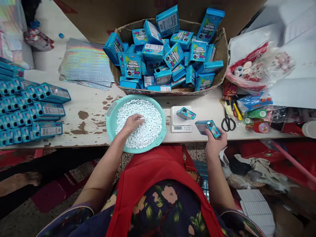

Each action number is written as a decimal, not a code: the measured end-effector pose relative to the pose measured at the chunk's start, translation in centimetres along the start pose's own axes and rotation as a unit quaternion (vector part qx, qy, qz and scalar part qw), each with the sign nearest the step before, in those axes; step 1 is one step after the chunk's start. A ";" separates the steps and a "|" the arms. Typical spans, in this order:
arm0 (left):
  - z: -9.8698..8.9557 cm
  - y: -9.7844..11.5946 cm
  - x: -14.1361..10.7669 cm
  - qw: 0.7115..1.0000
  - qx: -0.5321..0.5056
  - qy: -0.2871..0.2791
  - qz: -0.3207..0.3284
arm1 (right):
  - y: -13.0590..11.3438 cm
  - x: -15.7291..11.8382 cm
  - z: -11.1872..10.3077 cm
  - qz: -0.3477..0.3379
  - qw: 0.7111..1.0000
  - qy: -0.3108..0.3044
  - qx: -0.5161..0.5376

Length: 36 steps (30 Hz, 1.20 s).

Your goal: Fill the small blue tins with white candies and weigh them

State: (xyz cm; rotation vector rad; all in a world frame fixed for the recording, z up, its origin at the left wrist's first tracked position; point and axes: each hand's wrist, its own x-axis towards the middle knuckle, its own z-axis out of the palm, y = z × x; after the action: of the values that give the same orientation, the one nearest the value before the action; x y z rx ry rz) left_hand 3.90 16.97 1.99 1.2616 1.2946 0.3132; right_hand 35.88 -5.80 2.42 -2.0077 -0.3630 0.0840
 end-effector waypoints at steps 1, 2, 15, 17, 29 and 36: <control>-0.3 0.2 0.0 0.995 -0.099 -0.006 -0.025 | 1.6 1.0 0.6 0.015 1.000 0.015 -0.011; -0.6 0.4 -0.1 0.980 -0.192 -0.015 -0.044 | 3.0 1.7 1.1 0.022 0.999 0.023 -0.017; 0.5 1.4 0.2 0.910 -0.391 -0.012 -0.136 | -0.4 0.9 6.1 -0.230 0.948 -0.182 -0.121; 0.8 1.6 0.1 0.897 -0.419 -0.022 -0.136 | -1.0 1.0 7.5 -0.173 0.951 -0.236 -0.097; 2.9 10.3 -6.2 0.875 -0.467 0.106 0.070 | -12.5 -7.1 7.0 -0.288 0.889 -0.353 0.041; 4.9 10.1 -6.8 0.883 -0.388 0.190 0.185 | -12.7 -10.2 9.3 -0.279 0.881 -0.373 0.078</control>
State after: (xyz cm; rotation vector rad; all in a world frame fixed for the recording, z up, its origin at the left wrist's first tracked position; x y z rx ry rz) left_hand 10.20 12.94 12.75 0.7470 1.0511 1.2745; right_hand 21.34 4.48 8.50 -1.5676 -1.3660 0.5102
